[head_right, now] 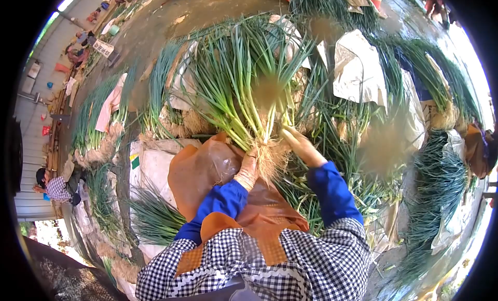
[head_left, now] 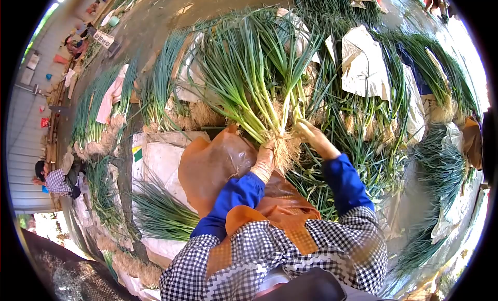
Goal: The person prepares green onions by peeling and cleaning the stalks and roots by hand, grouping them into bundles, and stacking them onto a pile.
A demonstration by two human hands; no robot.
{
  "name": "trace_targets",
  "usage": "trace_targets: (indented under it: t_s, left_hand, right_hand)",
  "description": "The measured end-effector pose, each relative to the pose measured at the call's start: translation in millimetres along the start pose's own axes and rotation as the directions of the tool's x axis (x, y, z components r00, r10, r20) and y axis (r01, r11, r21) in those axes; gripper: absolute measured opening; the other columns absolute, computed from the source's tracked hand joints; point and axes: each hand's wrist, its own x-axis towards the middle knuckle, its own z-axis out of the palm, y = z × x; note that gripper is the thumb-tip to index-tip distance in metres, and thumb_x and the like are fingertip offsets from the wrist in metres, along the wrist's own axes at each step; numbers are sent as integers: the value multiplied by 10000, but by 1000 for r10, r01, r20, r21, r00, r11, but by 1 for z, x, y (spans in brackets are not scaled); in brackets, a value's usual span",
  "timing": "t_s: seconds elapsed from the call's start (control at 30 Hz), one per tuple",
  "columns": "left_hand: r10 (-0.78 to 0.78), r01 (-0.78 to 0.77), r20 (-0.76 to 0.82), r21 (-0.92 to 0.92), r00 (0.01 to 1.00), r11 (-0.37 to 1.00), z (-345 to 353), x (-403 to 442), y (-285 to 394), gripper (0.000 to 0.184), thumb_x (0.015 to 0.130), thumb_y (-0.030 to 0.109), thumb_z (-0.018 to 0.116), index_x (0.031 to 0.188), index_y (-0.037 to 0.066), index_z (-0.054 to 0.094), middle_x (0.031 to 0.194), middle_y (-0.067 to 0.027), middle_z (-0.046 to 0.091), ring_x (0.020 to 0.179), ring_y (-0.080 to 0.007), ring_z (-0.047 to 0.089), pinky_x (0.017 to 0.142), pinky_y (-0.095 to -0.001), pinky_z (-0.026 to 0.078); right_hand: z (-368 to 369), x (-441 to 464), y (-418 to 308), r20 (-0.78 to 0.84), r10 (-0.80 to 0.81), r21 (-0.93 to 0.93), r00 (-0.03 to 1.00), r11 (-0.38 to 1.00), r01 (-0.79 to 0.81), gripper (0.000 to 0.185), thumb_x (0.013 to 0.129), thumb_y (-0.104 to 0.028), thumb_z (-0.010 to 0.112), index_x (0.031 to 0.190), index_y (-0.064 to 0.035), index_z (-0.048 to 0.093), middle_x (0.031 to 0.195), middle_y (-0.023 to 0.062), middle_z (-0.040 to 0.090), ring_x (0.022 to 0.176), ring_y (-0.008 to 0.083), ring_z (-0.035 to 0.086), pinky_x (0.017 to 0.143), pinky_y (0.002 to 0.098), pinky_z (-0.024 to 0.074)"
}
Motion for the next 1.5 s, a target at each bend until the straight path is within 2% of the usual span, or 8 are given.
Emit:
trace_targets:
  t_s: [0.17,0.3,0.37,0.63,0.77,0.9,1.03,1.5]
  left_hand:
    - [-226,354,659,-66,717,933,-63,14,7,244,777,129,579,986,3,585,866,-122,627,739,-237,618,680,-351,531]
    - [-118,201,336,-225,934,954,10,-38,31,312,772,155,573,1044,5,563,935,-120,633,817,-241,620,716,-398,533]
    - [-194,190,156,40,969,981,5,-22,25,278,759,103,618,1022,22,575,929,-94,629,796,-222,625,726,-374,537]
    - [-241,230,264,71,934,971,-37,-2,2,320,933,227,386,1202,59,429,1108,-55,511,1031,-157,517,872,-295,453]
    - [241,-509,584,351,775,786,-15,-12,-1,438,913,280,451,1285,69,355,1185,-37,482,1111,-182,472,930,-315,410]
    - [-211,168,306,160,928,973,26,-24,17,528,853,297,545,1287,63,356,1205,-36,477,1153,-191,444,944,-318,398]
    - [-138,95,447,117,884,989,40,-38,24,485,755,55,588,1223,54,458,1072,-72,568,1015,-199,547,901,-342,464]
    - [-267,295,216,-105,939,950,32,-21,20,582,821,519,532,1177,60,501,1096,-118,580,991,-271,564,883,-432,465]
  right_hand:
    - [76,27,-38,147,-474,-627,868,634,452,487,863,-184,528,1292,-20,366,1059,222,568,950,335,566,813,367,455]
    - [71,21,-84,309,-303,-600,902,673,432,480,883,-288,504,1265,-13,413,1154,207,529,1034,358,526,874,363,430]
    - [66,31,-68,389,-446,-826,806,218,520,440,868,-323,523,1204,-41,493,1060,190,589,981,327,570,871,359,440]
    - [53,-13,-98,552,-356,-575,755,493,653,449,649,-293,764,1031,-103,626,1023,136,598,939,295,572,794,363,462]
    - [64,-6,-71,584,-239,-721,776,286,631,355,616,-264,716,925,-99,660,852,97,631,772,286,600,697,357,478]
    - [54,-5,-65,550,-461,-285,696,680,676,108,750,-123,624,803,-32,651,798,110,624,735,265,583,668,336,461]
    - [41,-35,-74,68,-340,37,938,940,338,146,799,-82,601,668,-74,536,691,-4,499,727,115,466,633,268,408]
    - [-17,-65,-43,-195,-434,648,880,616,448,217,784,-154,558,592,-120,463,601,-3,448,539,119,438,552,310,433]
